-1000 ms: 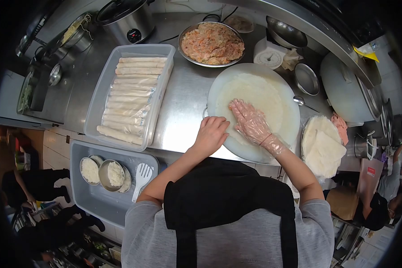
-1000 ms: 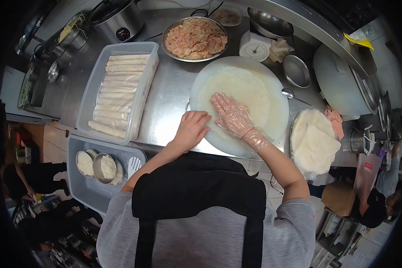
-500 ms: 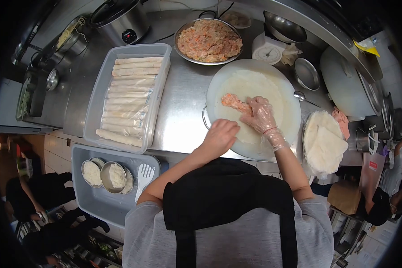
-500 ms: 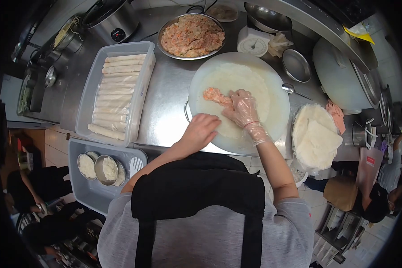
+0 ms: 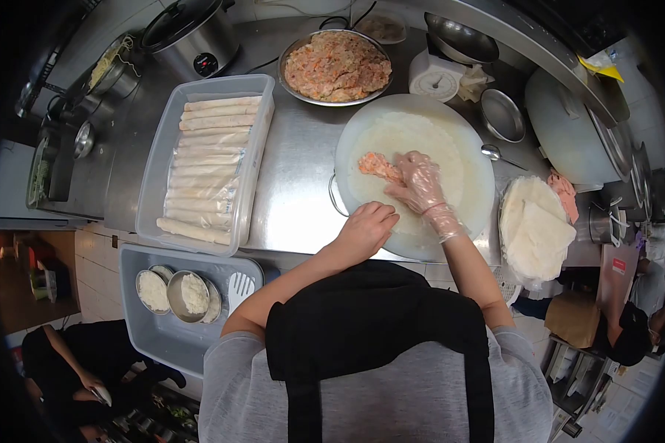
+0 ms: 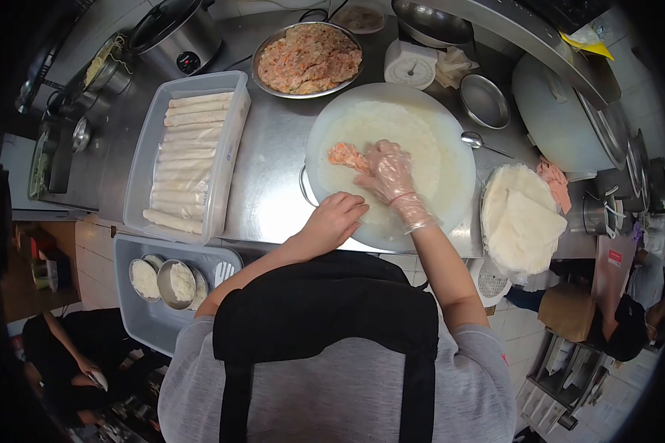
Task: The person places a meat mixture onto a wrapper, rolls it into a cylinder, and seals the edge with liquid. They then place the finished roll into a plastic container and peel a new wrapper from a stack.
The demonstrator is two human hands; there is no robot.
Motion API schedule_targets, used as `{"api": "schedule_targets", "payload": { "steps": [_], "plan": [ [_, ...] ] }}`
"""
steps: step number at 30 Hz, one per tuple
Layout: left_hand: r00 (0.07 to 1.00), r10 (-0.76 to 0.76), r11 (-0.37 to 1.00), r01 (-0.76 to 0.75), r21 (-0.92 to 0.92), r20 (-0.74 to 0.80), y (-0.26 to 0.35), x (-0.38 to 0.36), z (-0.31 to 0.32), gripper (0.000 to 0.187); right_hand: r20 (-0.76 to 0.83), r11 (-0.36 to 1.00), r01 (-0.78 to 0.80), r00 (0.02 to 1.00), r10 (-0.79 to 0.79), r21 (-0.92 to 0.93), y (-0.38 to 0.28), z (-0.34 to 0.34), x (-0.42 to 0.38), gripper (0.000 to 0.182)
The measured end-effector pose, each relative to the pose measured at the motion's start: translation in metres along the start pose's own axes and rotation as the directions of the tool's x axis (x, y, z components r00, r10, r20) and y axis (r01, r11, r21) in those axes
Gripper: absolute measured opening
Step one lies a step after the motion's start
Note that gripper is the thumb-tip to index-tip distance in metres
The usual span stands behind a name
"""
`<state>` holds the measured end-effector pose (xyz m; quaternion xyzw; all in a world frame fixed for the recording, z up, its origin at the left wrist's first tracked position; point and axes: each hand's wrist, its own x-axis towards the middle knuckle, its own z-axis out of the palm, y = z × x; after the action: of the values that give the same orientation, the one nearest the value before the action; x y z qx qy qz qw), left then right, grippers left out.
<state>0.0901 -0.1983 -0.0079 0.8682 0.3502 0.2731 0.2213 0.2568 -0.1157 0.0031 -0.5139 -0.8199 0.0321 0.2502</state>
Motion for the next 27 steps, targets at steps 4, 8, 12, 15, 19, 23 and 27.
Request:
{"api": "schedule_targets", "payload": {
  "steps": [4,8,12,15,19,23,27],
  "plan": [
    [1.0,0.01,1.0,-0.01,0.013,-0.02,-0.001,-0.001,0.002,0.036,0.062,0.996,0.001,0.998,-0.006,0.084,0.001,0.014,0.004,0.024],
    [0.999,0.015,1.0,-0.014,0.017,-0.042,0.001,-0.002,0.001,0.035,0.11,0.999,-0.038,0.993,0.037,0.004,-0.011,0.012,0.013,0.022],
    [0.998,0.019,0.999,-0.018,0.034,-0.052,0.0,-0.002,0.003,0.033,0.145,0.998,-0.018,0.989,0.027,-0.06,-0.014,0.026,0.019,0.025],
    [0.997,0.027,0.999,-0.025,0.03,-0.073,-0.001,-0.002,0.003,0.029,0.14,0.999,-0.046,0.989,0.044,0.01,-0.019,0.019,0.021,0.026],
    [0.998,0.024,0.998,-0.021,0.053,-0.053,-0.002,-0.003,0.004,0.018,0.107,0.998,-0.047,0.993,0.052,-0.053,-0.027,0.03,0.027,0.024],
    [0.998,0.007,1.0,-0.006,0.014,-0.059,-0.002,-0.004,0.006,0.015,0.145,0.994,-0.015,0.989,0.032,-0.111,-0.035,0.032,0.033,0.025],
    [0.999,0.021,0.998,-0.019,0.054,-0.035,-0.001,-0.004,0.006,0.02,0.274,0.992,0.002,0.961,0.032,-0.125,-0.035,0.041,0.043,0.032]
  ]
}}
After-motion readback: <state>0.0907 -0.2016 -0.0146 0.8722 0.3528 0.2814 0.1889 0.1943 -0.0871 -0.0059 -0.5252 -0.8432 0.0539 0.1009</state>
